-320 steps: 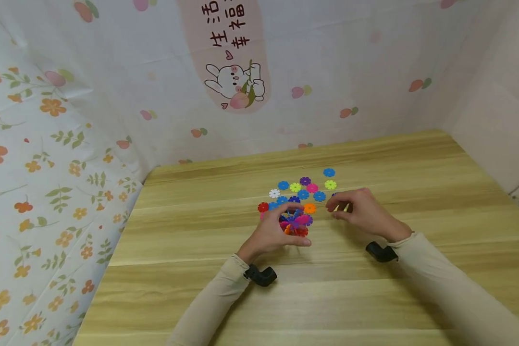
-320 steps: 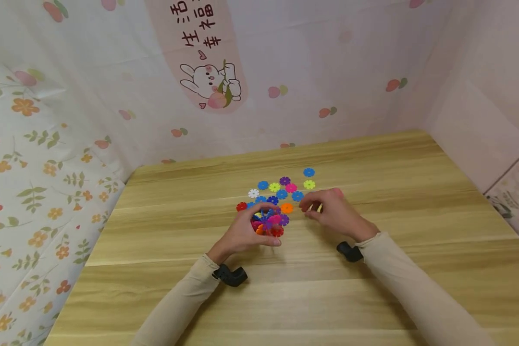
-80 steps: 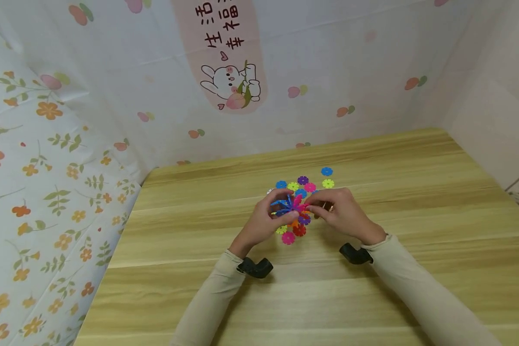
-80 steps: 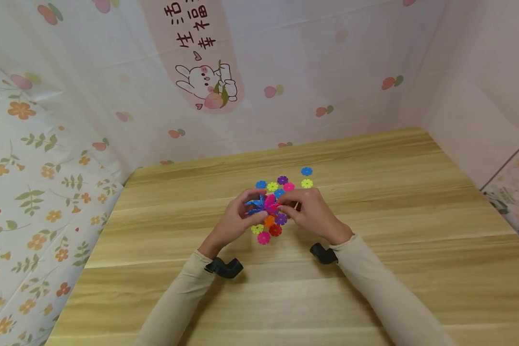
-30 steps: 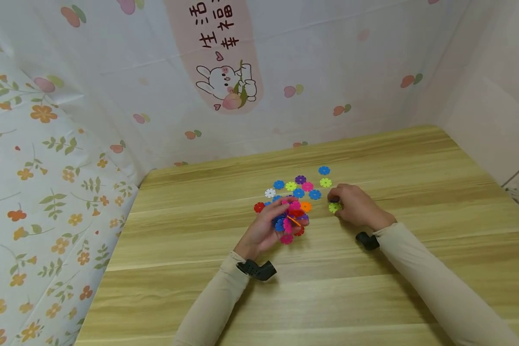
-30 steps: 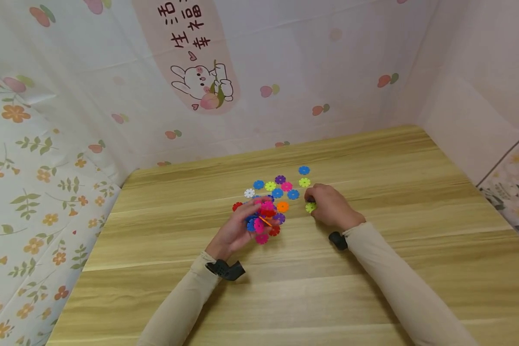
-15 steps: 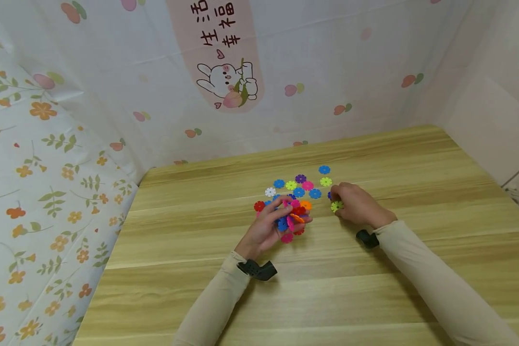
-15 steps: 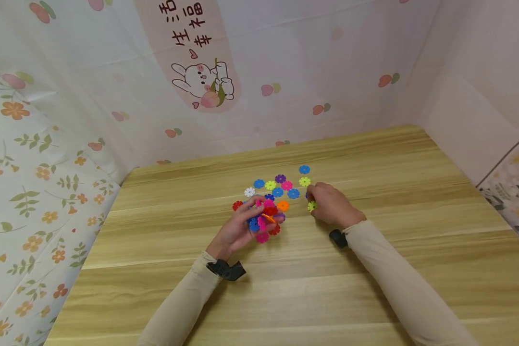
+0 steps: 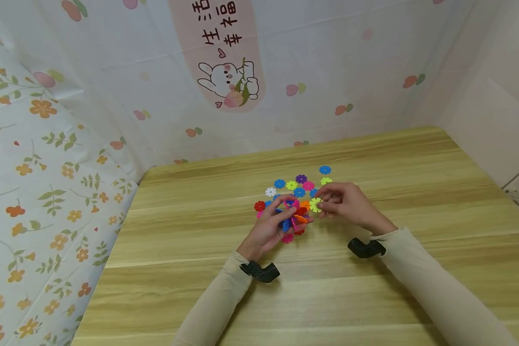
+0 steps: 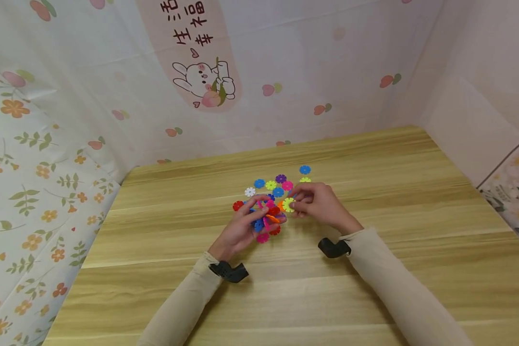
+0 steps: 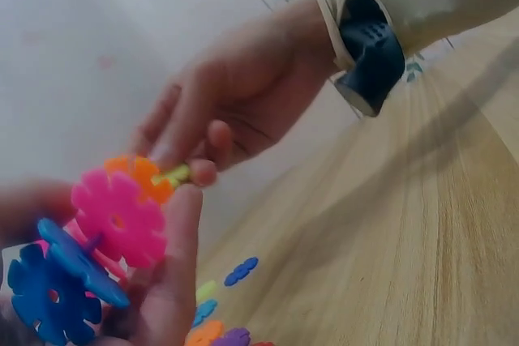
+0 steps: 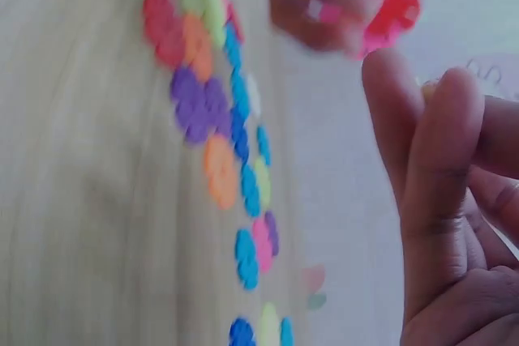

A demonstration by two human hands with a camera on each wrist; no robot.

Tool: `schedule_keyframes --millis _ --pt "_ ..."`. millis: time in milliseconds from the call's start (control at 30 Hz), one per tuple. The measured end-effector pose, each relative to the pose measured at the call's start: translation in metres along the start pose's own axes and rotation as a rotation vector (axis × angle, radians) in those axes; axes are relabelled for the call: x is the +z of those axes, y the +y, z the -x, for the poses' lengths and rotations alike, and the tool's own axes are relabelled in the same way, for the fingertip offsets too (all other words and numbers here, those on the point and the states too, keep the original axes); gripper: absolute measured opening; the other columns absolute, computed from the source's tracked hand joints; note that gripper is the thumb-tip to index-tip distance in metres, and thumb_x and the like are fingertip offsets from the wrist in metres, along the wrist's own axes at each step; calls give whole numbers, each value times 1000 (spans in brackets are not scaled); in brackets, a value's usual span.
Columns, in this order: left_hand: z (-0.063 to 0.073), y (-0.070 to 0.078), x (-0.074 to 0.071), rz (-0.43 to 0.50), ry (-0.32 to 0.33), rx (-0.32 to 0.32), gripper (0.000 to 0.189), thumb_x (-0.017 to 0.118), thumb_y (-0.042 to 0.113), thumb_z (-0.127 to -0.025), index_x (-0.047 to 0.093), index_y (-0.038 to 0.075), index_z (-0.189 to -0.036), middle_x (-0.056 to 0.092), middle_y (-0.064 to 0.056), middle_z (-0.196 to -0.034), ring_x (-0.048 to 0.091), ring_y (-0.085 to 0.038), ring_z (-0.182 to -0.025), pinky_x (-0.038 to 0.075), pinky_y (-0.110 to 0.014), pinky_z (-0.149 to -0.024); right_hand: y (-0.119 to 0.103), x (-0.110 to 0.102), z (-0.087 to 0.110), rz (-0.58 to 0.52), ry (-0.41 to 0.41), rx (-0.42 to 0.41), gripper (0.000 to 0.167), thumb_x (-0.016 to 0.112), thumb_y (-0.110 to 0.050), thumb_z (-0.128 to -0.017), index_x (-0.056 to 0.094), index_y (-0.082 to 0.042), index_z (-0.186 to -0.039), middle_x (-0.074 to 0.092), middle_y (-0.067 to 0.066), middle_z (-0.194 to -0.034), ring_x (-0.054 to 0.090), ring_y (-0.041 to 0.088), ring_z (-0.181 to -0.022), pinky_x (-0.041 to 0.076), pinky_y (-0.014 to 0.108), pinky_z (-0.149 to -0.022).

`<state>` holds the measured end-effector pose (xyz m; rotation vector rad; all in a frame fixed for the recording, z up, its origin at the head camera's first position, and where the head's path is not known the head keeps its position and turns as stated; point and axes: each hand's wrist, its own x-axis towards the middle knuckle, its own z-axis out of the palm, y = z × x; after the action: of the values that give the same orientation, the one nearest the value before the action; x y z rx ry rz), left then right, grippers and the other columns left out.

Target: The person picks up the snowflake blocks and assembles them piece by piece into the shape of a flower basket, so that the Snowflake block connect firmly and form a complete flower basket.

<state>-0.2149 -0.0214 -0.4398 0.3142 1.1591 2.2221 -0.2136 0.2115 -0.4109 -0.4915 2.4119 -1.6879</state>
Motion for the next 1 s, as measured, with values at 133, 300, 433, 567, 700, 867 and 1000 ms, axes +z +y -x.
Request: schedule_keyframes --millis 133,300,433,567,700,867,1000 --pt "0 -1 1 -41 28 -8 39 51 12 -96 38 4 -132 36 -21 -128 45 -48 -117 45 -49 -87 -8 5 1 -22 20 -37 18 66 -10 -87 65 -2 -103 65 14 -82 64 38 -67 53 46 -60" --pt "-1 -3 1 -84 32 -1 38 51 13 -96 40 4 -131 41 -20 -121 52 -45 -110 47 -48 -84 -11 11 1 55 55 -84 15 67 -7 -86 68 -3 -100 66 13 -77 64 33 -61 53 43 -56" --pt "-2 -5 2 -122 36 16 35 52 14 -95 44 7 -129 49 -26 -112 58 -42 -103 48 -48 -82 -17 15 3 169 93 -139 12 68 -4 -84 70 -2 -96 66 7 -73 65 19 -56 54 34 -53" --pt "-2 -6 5 -245 59 36 34 53 14 -95 46 11 -128 49 -34 -112 63 -38 -94 51 -47 -79 -21 20 4 305 133 -194 12 68 -2 -83 71 -1 -95 66 2 -71 61 5 -54 51 24 -52" --pt "-1 -6 7 -425 110 45 33 54 18 -95 47 14 -127 54 -30 -108 63 -31 -77 52 -38 -65 -23 25 4 385 167 -214 11 69 0 -81 71 0 -92 65 1 -70 58 2 -53 50 22 -50" --pt "0 -6 9 -464 130 22 39 55 21 -94 44 14 -130 58 -20 -106 65 -29 -82 38 -29 -53 -23 29 4 323 154 -172 10 66 5 -81 70 3 -90 65 4 -67 58 7 -49 49 24 -46" --pt "1 -5 7 -468 105 -9 38 57 25 -93 45 19 -129 56 -16 -110 65 -31 -90 36 -29 -55 -20 27 1 266 111 -153 9 65 4 -83 70 2 -90 65 3 -66 59 12 -48 50 28 -45"
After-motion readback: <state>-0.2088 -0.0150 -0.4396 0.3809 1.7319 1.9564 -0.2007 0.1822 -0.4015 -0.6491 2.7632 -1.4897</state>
